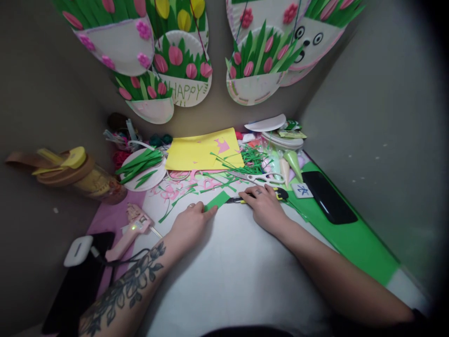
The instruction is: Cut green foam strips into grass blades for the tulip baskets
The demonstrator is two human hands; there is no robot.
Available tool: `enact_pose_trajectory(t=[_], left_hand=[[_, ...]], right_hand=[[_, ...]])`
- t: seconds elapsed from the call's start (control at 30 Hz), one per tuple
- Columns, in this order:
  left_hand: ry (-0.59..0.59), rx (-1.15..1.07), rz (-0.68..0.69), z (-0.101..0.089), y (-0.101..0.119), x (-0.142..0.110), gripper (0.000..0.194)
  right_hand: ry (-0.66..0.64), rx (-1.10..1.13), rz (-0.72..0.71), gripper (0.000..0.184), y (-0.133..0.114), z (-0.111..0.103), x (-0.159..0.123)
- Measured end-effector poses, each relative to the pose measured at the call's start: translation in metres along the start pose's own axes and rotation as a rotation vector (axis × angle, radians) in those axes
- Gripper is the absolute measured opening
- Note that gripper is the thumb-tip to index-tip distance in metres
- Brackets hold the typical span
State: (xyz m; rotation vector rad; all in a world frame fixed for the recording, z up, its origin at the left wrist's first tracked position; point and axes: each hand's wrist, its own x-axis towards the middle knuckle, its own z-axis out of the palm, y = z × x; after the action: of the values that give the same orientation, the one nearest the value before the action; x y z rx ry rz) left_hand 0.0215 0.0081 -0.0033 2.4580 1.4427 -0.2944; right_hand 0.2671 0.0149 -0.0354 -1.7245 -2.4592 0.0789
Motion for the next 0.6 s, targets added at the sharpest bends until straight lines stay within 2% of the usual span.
enact_pose_trajectory(t=[0.4, 0.6], left_hand=[[0.005, 0.041, 0.023, 0.002, 0.000, -0.001, 0.051], [0.023, 0.004, -0.016, 0.000, 0.001, -0.001, 0.049]], right_hand=[[-0.027, -0.005, -0.038, 0.050, -0.011, -0.002, -0.002], [-0.020, 0.015, -0.043, 0.053, -0.012, 0.000, -0.004]])
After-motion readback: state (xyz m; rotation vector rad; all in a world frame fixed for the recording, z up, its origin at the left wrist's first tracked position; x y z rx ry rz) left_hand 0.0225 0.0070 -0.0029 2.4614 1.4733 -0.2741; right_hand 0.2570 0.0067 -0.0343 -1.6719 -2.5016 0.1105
